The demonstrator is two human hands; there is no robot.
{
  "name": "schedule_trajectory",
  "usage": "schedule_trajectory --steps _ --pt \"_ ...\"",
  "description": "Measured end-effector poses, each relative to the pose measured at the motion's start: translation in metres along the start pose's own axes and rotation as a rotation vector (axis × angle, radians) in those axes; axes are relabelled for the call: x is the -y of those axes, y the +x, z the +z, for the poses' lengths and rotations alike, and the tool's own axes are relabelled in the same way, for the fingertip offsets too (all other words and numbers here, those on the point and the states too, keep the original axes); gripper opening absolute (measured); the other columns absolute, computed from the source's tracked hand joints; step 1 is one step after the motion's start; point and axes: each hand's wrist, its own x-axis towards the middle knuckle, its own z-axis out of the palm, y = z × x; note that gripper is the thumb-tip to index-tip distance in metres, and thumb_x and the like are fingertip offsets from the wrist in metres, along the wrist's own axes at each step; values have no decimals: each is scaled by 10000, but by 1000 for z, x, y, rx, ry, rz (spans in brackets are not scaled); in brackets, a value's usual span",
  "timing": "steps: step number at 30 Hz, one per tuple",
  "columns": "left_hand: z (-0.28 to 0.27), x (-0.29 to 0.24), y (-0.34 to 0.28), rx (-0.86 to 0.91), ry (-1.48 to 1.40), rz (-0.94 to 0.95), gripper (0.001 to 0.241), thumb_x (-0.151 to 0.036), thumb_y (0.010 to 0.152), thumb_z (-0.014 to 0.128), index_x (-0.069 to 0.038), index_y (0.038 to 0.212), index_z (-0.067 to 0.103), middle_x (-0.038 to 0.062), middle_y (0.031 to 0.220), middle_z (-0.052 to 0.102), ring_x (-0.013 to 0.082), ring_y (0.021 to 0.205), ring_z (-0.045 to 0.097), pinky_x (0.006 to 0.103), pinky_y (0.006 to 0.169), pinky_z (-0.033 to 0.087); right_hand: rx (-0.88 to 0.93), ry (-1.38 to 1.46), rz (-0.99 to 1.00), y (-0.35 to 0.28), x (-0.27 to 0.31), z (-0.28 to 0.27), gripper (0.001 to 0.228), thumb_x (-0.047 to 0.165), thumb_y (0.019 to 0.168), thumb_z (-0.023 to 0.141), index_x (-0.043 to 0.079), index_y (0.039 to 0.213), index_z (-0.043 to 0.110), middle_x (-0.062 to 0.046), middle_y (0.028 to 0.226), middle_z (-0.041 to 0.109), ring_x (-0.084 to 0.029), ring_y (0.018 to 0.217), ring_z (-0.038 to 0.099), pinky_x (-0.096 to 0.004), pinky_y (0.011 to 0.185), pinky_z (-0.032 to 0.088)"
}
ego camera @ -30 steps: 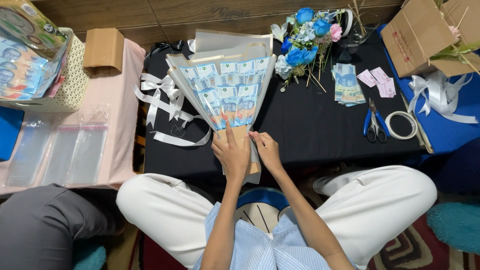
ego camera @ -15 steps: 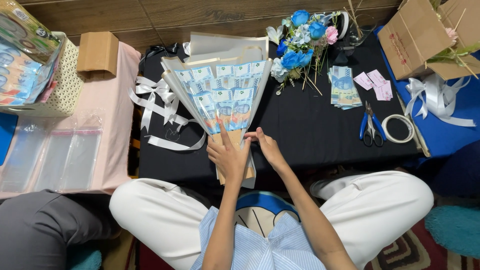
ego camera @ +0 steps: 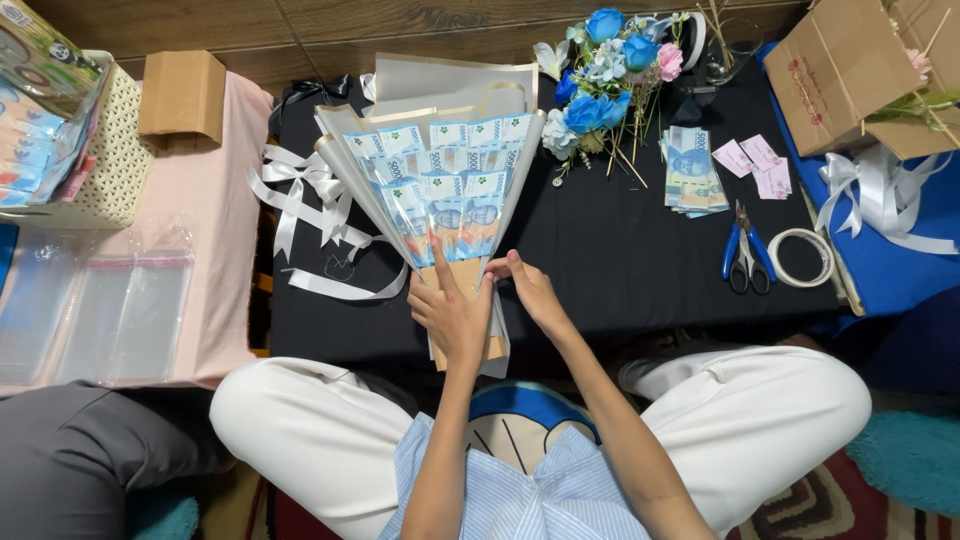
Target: Assembling a money bouquet by wrapping it in decorative paper and arranging the currency sticks.
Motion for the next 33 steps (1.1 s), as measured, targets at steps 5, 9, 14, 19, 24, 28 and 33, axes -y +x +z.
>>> schedule_trajectory --steps 5,9,14,19,24,28,33 --pt "0 1 1 11 -31 -12 1034 -540 700 832 -251 1559 336 237 1304 433 399 1139 439 492 883 384 22 28 19 2 -10 1 720 648 1054 200 191 1250 721 -116 1069 746 -354 1239 599 -533 1112 395" --pt "3 1 0 4 -7 -5 1035 -525 685 838 -232 1550 350 242 1311 428 399 1142 440 490 879 387 29 82 -7 -2 -7 0 737 619 1066 187 148 1216 734 -163 1038 740 -375 1234 597 -525 1140 381" --pt "3 2 -1 13 -20 0 1030 -520 708 820 -232 1564 325 245 1317 422 405 1146 436 504 884 385 54 192 -15 3 -20 -3 791 624 1062 155 87 1245 708 -208 1051 735 -376 1272 575 -528 1169 334" --pt "4 4 -2 12 -6 16 1039 -525 713 818 -228 1572 313 246 1320 422 406 1144 443 506 874 394 49 281 -36 -1 -34 -23 780 616 1067 174 43 1277 660 -222 1080 737 -352 1261 588 -520 1159 338" --pt "0 3 -2 -2 19 30 1010 -520 718 814 -205 1557 350 253 1303 431 419 1122 462 514 847 407 -336 331 -93 19 -53 -100 617 535 1091 293 115 1116 744 -78 956 758 -125 984 679 -281 958 504" --pt "7 8 -4 -22 28 51 1028 -540 703 809 -197 1562 359 262 1305 436 430 1122 472 527 838 416 -654 261 -185 75 -64 -214 402 371 1091 401 126 1115 720 -54 1017 718 -135 998 641 -262 913 477" --pt "6 7 -5 0 197 30 1029 -705 794 672 -270 1615 228 275 1398 433 386 1089 497 478 881 461 -772 -440 -244 182 -91 -347 345 269 982 481 179 1212 722 -108 1169 686 -254 1104 586 -373 961 437"
